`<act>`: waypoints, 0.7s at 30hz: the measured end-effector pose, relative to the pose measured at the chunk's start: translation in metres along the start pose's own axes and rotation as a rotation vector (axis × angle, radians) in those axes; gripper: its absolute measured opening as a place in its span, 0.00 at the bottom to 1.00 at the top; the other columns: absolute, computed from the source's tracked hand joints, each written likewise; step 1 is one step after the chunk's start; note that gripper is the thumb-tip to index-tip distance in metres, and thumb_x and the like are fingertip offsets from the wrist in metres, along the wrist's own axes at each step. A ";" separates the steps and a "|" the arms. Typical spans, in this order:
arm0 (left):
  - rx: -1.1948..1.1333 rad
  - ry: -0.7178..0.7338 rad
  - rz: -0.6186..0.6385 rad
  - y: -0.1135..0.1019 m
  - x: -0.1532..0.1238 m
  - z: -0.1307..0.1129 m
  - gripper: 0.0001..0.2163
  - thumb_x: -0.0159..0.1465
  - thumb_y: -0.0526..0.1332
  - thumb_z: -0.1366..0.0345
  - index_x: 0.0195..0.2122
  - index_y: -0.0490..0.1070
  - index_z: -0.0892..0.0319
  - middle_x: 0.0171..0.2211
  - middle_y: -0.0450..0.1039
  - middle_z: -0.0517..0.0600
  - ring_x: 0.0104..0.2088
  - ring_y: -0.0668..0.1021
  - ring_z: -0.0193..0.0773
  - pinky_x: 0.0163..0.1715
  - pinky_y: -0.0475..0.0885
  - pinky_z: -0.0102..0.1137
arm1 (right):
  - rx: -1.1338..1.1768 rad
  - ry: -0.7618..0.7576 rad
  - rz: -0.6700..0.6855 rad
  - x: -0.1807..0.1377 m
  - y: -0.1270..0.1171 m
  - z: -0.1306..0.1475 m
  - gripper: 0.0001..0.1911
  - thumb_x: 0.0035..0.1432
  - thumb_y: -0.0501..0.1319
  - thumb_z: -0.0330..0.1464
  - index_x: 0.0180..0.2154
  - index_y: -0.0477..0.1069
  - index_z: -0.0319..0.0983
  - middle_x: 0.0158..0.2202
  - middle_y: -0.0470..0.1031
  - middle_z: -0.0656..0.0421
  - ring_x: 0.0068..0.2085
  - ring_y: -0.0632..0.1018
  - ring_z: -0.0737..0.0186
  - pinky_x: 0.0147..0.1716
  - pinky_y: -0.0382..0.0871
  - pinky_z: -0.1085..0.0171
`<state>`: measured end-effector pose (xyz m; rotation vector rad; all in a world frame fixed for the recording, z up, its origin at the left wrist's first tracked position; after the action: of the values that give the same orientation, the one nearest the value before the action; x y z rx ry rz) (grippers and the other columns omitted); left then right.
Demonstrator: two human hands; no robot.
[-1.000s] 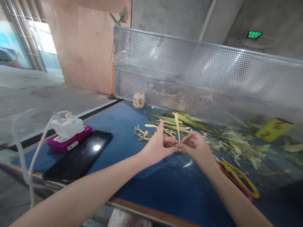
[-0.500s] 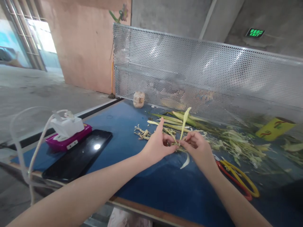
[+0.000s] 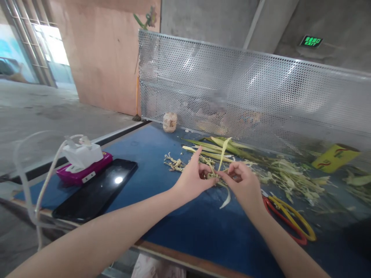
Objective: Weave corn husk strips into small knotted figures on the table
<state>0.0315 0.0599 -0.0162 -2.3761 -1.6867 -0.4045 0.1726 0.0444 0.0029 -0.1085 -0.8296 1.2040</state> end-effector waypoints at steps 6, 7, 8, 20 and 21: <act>-0.171 -0.141 -0.106 -0.006 0.003 0.001 0.50 0.48 0.66 0.70 0.62 0.27 0.63 0.27 0.70 0.46 0.26 0.70 0.30 0.28 0.64 0.28 | 0.207 -0.032 -0.084 -0.001 -0.002 -0.001 0.14 0.50 0.60 0.36 0.28 0.53 0.42 0.33 0.70 0.58 0.30 0.72 0.65 0.21 0.65 0.68; -0.205 -0.184 -0.134 -0.007 0.003 0.001 0.50 0.48 0.66 0.71 0.61 0.26 0.65 0.26 0.70 0.46 0.26 0.70 0.30 0.27 0.63 0.28 | 0.280 -0.046 -0.115 -0.001 -0.004 -0.001 0.15 0.49 0.61 0.34 0.29 0.52 0.42 0.34 0.71 0.58 0.31 0.73 0.65 0.21 0.66 0.68; -0.233 -0.221 -0.152 -0.007 0.003 0.001 0.51 0.47 0.66 0.72 0.61 0.25 0.66 0.25 0.70 0.46 0.25 0.70 0.30 0.26 0.63 0.27 | 0.343 -0.063 -0.138 -0.002 -0.006 0.000 0.17 0.48 0.62 0.33 0.29 0.51 0.43 0.34 0.71 0.58 0.31 0.73 0.65 0.22 0.67 0.68; -0.194 -0.255 -0.059 0.000 0.001 0.001 0.51 0.47 0.65 0.75 0.60 0.23 0.71 0.20 0.70 0.43 0.19 0.67 0.27 0.21 0.60 0.24 | 0.250 -0.163 -0.034 -0.008 0.001 0.009 0.11 0.51 0.61 0.31 0.34 0.59 0.41 0.28 0.78 0.59 0.37 0.78 0.60 0.40 0.71 0.58; -0.187 -0.249 -0.055 0.000 0.001 0.001 0.51 0.47 0.65 0.74 0.60 0.23 0.71 0.20 0.71 0.44 0.20 0.69 0.28 0.22 0.61 0.24 | 0.168 -0.240 -0.041 -0.010 0.000 0.012 0.08 0.52 0.60 0.30 0.34 0.62 0.41 0.29 0.78 0.59 0.36 0.78 0.60 0.39 0.71 0.60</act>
<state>0.0319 0.0608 -0.0174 -2.6127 -1.8996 -0.2965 0.1643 0.0321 0.0066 0.1932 -0.9303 1.2579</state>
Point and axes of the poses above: each hand's wrist, its own x-axis towards the middle knuckle, its own y-axis out of the palm, z = x × y, the point moved 5 cm from there along x, towards the middle knuckle
